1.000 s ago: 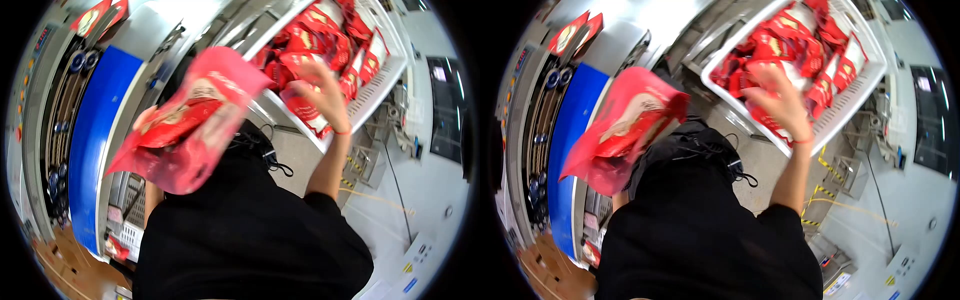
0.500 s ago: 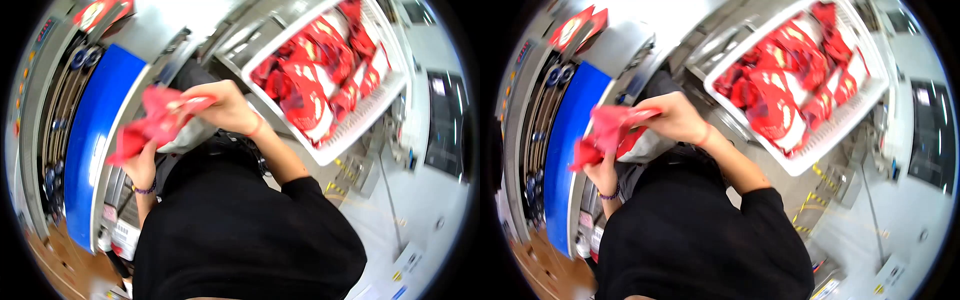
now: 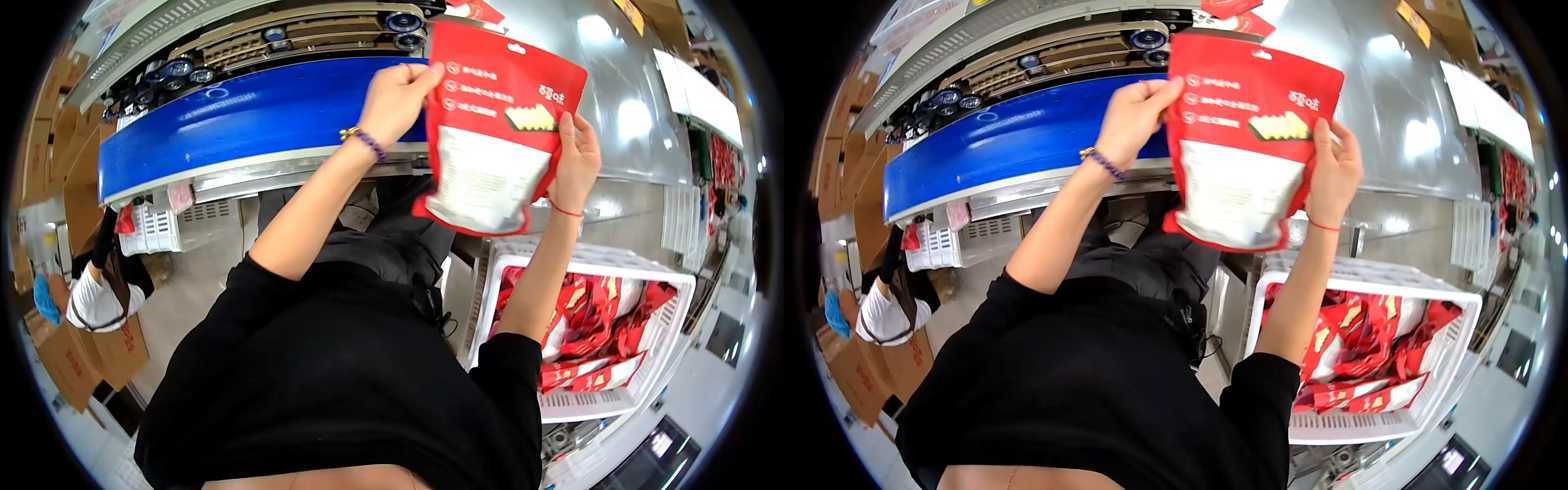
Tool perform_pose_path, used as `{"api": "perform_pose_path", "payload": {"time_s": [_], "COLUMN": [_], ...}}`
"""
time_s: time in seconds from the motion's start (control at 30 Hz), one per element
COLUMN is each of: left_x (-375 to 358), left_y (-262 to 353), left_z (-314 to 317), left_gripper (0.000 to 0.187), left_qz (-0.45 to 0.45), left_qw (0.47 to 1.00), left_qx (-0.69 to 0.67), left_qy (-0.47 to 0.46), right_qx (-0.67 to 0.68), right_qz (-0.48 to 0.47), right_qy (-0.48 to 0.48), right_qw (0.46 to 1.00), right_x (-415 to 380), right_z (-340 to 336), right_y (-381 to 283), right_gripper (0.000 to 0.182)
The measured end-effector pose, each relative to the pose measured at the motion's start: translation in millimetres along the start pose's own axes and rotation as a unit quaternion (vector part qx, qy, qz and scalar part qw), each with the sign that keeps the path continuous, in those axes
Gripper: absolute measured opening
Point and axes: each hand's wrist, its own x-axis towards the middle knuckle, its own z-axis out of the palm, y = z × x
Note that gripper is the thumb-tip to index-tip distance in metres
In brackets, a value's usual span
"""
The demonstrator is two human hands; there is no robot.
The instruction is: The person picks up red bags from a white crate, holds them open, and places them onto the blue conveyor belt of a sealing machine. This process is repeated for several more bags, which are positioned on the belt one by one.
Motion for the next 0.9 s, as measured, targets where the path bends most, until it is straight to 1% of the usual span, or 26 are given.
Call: {"api": "perform_pose_path", "payload": {"time_s": [0.03, 0.13, 0.23, 0.27, 0.33, 0.4, 0.5, 0.53, 0.57, 0.6, 0.63, 0.67, 0.7, 0.73, 0.77, 0.8, 0.83, 0.87, 0.9], "left_x": [5.4, 20.0, 26.0, 28.8, 36.0, 38.6, 30.3, 25.7, 21.1, 16.5, 10.9, 4.3, -8.3, -27.3, -41.1, -54.3, -71.8, -88.8, -100.7], "left_y": [-0.4, -0.7, 5.4, 7.3, 2.0, -0.5, 6.4, 10.0, 13.0, 15.8, 15.3, 13.4, 17.6, 34.5, 37.4, 44.8, 60.7, 73.9, 78.6], "left_z": [5.5, 12.3, 8.6, 1.2, -20.9, -42.5, -60.7, -65.9, -75.0, -85.4, -100.1, -120.9, -134.8, -137.7, -141.5, -141.4, -131.0, -117.0, -105.6], "left_gripper": [0.032, 0.020, 0.018, 0.017, 0.022, 0.028, 0.034, 0.034, 0.037, 0.041, 0.046, 0.045, 0.044, 0.040, 0.034, 0.028, 0.027, 0.028, 0.029], "left_qz": [-0.045, -0.073, -0.099, -0.094, -0.074, -0.047, -0.025, -0.019, -0.040, -0.061, -0.037, 0.003, 0.087, 0.087, 0.139, 0.176, 0.210, 0.200, 0.232], "left_qw": [0.999, 0.997, 0.993, 0.994, 0.995, 0.994, 0.992, 0.992, 0.990, 0.985, 0.973, 0.961, 0.930, 0.916, 0.921, 0.923, 0.920, 0.931, 0.935], "left_qx": [-0.006, -0.027, -0.057, -0.049, -0.033, -0.017, 0.054, 0.055, 0.093, 0.131, 0.201, 0.254, 0.321, 0.333, 0.274, 0.241, 0.234, 0.202, 0.185], "left_qy": [0.005, -0.003, 0.010, 0.026, 0.066, 0.092, 0.107, 0.109, 0.101, 0.093, 0.110, 0.114, 0.155, 0.207, 0.240, 0.243, 0.235, 0.230, 0.191], "right_qx": [-0.066, -0.059, -0.091, -0.113, -0.177, -0.188, -0.178, -0.149, -0.121, -0.119, -0.114, -0.115, -0.115, -0.080, -0.143, -0.098, -0.068, -0.059, -0.126], "right_qz": [-0.012, -0.014, -0.027, -0.036, -0.046, -0.053, -0.053, -0.031, -0.009, 0.001, 0.004, 0.006, 0.008, 0.026, -0.004, 0.037, 0.009, -0.006, -0.117], "right_qy": [0.003, 0.008, 0.001, -0.012, -0.037, -0.054, -0.068, -0.083, -0.098, -0.093, -0.104, -0.112, -0.116, -0.140, -0.159, -0.155, -0.175, -0.163, -0.119], "right_qw": [0.998, 0.998, 0.996, 0.993, 0.982, 0.979, 0.980, 0.985, 0.988, 0.988, 0.988, 0.987, 0.986, 0.987, 0.977, 0.982, 0.982, 0.985, 0.978], "right_x": [11.6, 29.1, 41.8, 43.8, 39.7, 36.3, 32.9, 32.5, 31.1, 25.4, 25.6, 25.6, 22.7, 15.8, 13.4, 7.5, 6.9, 2.3, 0.7], "right_z": [-5.1, -3.4, -1.5, 7.6, 30.6, 51.3, 66.5, 69.6, 75.3, 85.4, 91.2, 102.6, 112.9, 120.5, 121.5, 123.6, 114.0, 100.6, 79.2], "right_y": [0.3, 4.1, 11.8, 14.0, 11.2, 12.3, 15.7, 15.4, 15.1, 11.0, 14.1, 19.4, 21.7, 18.1, 15.1, 13.7, 22.6, 17.3, 20.3], "right_gripper": [0.029, 0.025, 0.027, 0.029, 0.029, 0.029, 0.029, 0.030, 0.030, 0.031, 0.031, 0.030, 0.029, 0.027, 0.024, 0.022, 0.018, 0.016, 0.022]}}
